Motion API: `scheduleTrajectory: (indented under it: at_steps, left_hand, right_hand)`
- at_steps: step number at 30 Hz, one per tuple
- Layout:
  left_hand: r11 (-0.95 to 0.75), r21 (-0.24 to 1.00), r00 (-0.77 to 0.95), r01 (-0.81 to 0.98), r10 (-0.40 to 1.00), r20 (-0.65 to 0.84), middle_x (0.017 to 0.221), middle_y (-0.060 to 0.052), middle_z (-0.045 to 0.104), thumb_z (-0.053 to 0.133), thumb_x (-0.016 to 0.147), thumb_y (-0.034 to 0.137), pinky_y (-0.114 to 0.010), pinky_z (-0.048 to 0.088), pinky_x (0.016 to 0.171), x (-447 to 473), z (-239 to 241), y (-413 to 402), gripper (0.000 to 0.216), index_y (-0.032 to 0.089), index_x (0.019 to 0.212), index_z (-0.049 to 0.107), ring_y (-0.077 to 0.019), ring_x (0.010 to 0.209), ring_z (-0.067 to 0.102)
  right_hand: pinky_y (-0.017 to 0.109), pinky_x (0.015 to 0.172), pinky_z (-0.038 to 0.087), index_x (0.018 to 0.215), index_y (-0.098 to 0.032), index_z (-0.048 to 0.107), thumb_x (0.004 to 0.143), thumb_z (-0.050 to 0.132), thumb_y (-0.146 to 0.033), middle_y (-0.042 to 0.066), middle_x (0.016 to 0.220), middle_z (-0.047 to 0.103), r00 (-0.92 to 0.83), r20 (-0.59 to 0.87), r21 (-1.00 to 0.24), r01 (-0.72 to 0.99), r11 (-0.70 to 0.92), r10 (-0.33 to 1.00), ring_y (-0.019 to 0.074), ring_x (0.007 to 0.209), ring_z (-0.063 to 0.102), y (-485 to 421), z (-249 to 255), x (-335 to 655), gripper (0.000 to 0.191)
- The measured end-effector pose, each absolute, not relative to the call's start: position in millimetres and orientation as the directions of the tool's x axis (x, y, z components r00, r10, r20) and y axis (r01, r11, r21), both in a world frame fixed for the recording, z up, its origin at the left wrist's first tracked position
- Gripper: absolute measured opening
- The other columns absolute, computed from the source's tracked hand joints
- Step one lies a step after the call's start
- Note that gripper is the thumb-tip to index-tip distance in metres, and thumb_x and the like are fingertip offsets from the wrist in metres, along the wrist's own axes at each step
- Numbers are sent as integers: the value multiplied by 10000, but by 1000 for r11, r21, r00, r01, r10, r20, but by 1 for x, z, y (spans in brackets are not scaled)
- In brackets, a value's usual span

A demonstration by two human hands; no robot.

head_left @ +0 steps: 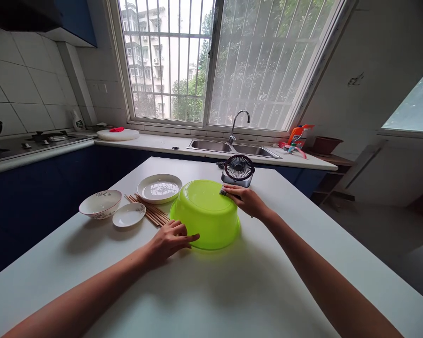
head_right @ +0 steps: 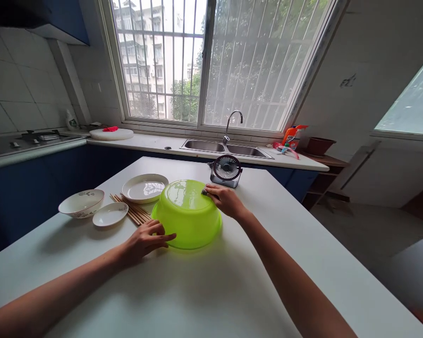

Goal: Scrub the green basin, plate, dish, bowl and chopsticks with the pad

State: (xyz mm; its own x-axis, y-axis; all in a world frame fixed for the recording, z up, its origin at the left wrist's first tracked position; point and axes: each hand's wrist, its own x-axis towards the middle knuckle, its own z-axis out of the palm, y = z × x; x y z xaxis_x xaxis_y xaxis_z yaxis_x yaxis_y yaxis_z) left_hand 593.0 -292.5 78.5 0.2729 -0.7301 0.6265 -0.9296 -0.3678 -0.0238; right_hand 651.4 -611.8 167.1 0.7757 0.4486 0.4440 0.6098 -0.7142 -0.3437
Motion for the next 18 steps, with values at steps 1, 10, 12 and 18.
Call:
scheduleTrajectory:
  at_steps: [1,10,12,18]
  left_hand:
    - [-369,-29,269,-929,-728,631,786,-4,574,553,970,247,-256,401,670,593,78,-293,308,280,1269,620,-124,696,480]
    - [-371,-11,273,-928,-700,660,795,-2,582,560,967,244,-258,413,684,593,78,-295,308,279,1267,620,-120,699,482]
    - [-380,-25,275,-925,-711,648,795,-3,585,555,970,245,-259,416,686,591,81,-295,307,275,1269,619,-118,696,485]
    - [-384,-45,267,-922,-715,646,799,-4,578,545,976,256,-264,420,695,586,87,-295,312,285,1278,619,-118,699,490]
  right_hand:
    - [441,1048,508,1228,-266,686,942,531,-218,36,1333,627,768,461,-341,615,-711,444,262,1239,597,-611,165,647,329]
    - [434,1042,512,1220,-277,691,983,482,-267,45,1300,657,689,585,-334,685,-647,428,244,1206,623,-586,158,599,316]
    - [435,1042,511,1221,-294,688,987,480,-270,39,1286,667,666,611,-324,703,-633,427,240,1199,628,-577,158,589,313]
    - [457,1032,508,1244,-319,668,1003,463,-284,44,1286,669,634,653,-358,740,-569,414,239,1200,624,-562,161,568,318]
